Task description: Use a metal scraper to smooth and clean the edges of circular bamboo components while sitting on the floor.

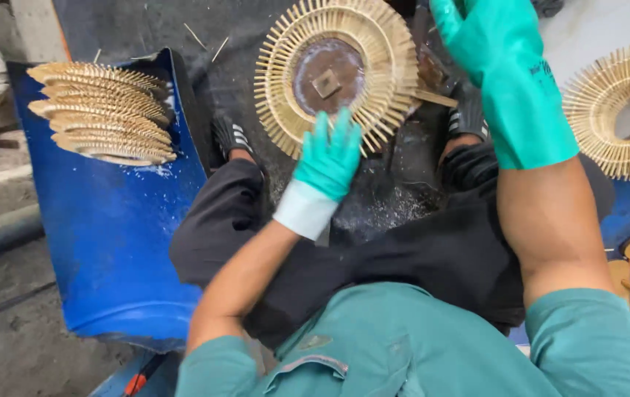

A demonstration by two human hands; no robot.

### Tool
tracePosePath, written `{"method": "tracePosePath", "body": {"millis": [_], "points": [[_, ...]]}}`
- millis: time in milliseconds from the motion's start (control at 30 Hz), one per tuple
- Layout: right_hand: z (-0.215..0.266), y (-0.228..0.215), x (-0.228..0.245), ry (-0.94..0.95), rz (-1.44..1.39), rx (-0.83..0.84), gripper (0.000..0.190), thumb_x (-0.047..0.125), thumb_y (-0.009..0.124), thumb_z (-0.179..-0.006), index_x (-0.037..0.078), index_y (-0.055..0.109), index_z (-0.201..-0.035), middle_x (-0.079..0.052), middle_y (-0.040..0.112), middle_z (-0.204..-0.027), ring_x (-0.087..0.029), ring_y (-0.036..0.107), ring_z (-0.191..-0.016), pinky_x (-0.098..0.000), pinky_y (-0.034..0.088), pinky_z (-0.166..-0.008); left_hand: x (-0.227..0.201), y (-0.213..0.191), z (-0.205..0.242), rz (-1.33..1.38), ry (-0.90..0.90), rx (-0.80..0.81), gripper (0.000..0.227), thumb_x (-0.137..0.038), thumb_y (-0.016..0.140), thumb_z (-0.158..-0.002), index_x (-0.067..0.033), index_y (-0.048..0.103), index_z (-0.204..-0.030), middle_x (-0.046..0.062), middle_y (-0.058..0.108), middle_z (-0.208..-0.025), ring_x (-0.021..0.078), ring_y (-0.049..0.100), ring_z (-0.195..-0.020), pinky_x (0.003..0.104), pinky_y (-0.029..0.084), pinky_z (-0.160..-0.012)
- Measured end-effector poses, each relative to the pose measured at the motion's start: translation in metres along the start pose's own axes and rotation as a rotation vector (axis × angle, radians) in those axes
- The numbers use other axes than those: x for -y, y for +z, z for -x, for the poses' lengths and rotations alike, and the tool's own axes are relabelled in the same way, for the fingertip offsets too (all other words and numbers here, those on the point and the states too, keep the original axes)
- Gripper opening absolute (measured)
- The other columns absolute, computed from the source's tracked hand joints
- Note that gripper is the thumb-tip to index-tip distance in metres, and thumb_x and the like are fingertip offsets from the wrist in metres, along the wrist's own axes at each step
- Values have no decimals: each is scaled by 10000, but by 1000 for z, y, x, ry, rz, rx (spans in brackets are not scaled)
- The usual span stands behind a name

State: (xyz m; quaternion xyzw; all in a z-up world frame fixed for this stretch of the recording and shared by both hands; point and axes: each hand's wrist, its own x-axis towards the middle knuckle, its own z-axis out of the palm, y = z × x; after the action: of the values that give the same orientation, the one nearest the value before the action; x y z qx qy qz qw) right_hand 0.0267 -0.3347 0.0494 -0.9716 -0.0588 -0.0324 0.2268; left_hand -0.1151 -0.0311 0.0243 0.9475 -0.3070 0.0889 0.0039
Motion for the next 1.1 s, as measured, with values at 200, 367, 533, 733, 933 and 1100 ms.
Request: {"method": "tracePosePath", "body": {"millis": [200,367,533,733,933,1100], "points": [[11,-33,12,139,-88,-6,496,516,628,-1136,33,715,-1201,-278,706,-1011,-479,656,-866,-569,522,-683,89,-113,-49,201,-73,-270,421,-36,612,-1025,-59,559,-1443,160,581,-1440,386,610,-1299,488,570,-1047],[17,-65,43,105,-337,-67,511,488,707,-1100,8,664,-1272,-232,718,-1140,-396,695,-940,-515,537,-722,131,-188,-43,880,-381,-506,238,63,571,-1201,-64,614,-1397,114,672,-1269,205,705,-1111,311,639,-987],[16,-15,44,140,-1187,336,443,337,745,-1063,12,635,-1343,-76,709,-1194,-161,707,-1012,-296,609,-796,130,-102,-11,1487,-1035,-662,230,57,654,-946,-49,666,-1149,70,684,-1000,185,680,-864,328,631,-767],[11,37,40,500,-772,456,291,276,792,-967,-2,718,-1011,-55,728,-851,-121,658,-632,-282,545,-509,118,86,33,1885,-1246,-534,238,40,591,-941,-18,671,-1157,111,720,-1018,221,721,-831,367,637,-717],[1,42,37,582,-675,455,311,286,804,-985,2,679,-967,-74,718,-822,-126,633,-586,-291,481,-461,111,93,28,1881,-1309,-438,279,0,570,-973,-10,627,-1246,88,709,-1060,205,718,-867,372,630,-727],[2,53,29,570,-674,437,266,262,801,-977,15,704,-987,-62,728,-843,-116,645,-605,-291,524,-484,111,100,27,1328,-1133,-416,442,-16,668,-907,46,581,-1336,173,661,-1228,303,670,-1064,427,574,-917]]}}
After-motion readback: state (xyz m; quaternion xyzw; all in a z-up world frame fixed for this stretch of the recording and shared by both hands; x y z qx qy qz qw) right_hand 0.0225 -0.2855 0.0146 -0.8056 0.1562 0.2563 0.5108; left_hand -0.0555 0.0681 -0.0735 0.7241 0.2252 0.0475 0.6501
